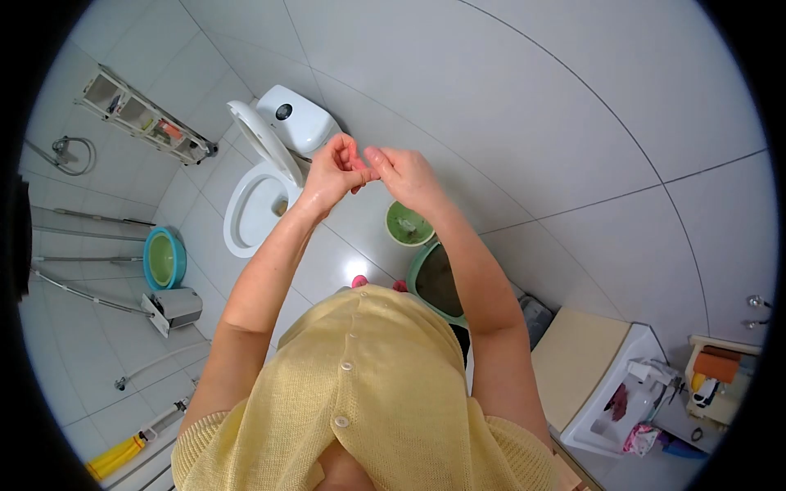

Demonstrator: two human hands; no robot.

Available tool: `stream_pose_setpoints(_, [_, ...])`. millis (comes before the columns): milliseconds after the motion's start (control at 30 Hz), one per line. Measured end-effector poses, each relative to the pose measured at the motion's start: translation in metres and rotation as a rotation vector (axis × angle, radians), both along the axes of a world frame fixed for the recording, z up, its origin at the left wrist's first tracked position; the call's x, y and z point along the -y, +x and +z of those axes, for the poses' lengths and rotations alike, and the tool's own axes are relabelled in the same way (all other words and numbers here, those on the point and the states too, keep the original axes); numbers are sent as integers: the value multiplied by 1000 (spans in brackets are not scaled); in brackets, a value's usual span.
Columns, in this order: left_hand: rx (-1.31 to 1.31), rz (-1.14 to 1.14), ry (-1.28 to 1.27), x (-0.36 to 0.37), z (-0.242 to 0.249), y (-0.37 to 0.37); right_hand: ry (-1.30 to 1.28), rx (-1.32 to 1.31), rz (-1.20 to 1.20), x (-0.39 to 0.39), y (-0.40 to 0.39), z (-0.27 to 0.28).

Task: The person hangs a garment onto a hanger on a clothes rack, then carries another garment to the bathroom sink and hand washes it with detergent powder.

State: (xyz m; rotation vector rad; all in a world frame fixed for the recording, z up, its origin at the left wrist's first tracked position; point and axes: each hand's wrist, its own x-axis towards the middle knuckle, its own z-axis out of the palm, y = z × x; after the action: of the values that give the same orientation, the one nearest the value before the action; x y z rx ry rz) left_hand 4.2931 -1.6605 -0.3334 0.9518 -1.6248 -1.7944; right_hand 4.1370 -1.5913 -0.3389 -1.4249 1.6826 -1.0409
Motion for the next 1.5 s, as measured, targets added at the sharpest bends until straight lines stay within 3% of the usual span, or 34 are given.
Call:
stream_pose_setpoints(100, [-28, -30, -48, -1, -3, 0, -58, -21, 80, -2, 0, 0])
stream_pose_setpoints(200, [-46, -65, -180, -2, -10, 0, 64, -32, 138, 0, -6, -3])
stream_pose_setpoints(300, [-6, -149, -263, -4, -13, 2, -14, 98, 203, -3, -7, -7])
stream_pose_setpoints(400, [-9, -150, -194, -6, -7, 5, 122, 121, 264, -4, -14, -5])
stream_pose_setpoints(600, [-67, 31, 156, 8, -20, 26, 16, 152, 184, -6, -27, -24])
stream_pose_setpoints(733, [131, 275, -103, 23, -52, 42, 28, 46, 149, -7, -29, -26])
stream_pose_setpoints(833, [156, 196, -329, 20, -55, 35, 38, -31, 168, -7, -26, -23])
stream_pose_setpoints(933, [203, -87, -91, 3, -31, 16, 23, -57, 194, -4, -21, -16])
stream_pose_setpoints(1033, [70, -185, 222, -5, -18, 9, 22, 6, 145, -3, -13, -9])
stream_pose_setpoints(1233, [-140, -120, 595, 2, -25, 13, -22, 59, 110, -8, -14, -5])
stream_pose_setpoints(1300, [-169, -110, 602, -2, -24, 10, -90, 130, 101, -5, -16, -16])
stream_pose_setpoints(1400, [-246, -96, 637, -4, -27, 7, -100, 460, 113, -6, -18, -23])
stream_pose_setpoints(1500, [-313, -68, 652, -7, -33, 3, -40, 510, 111, -9, -22, -24])
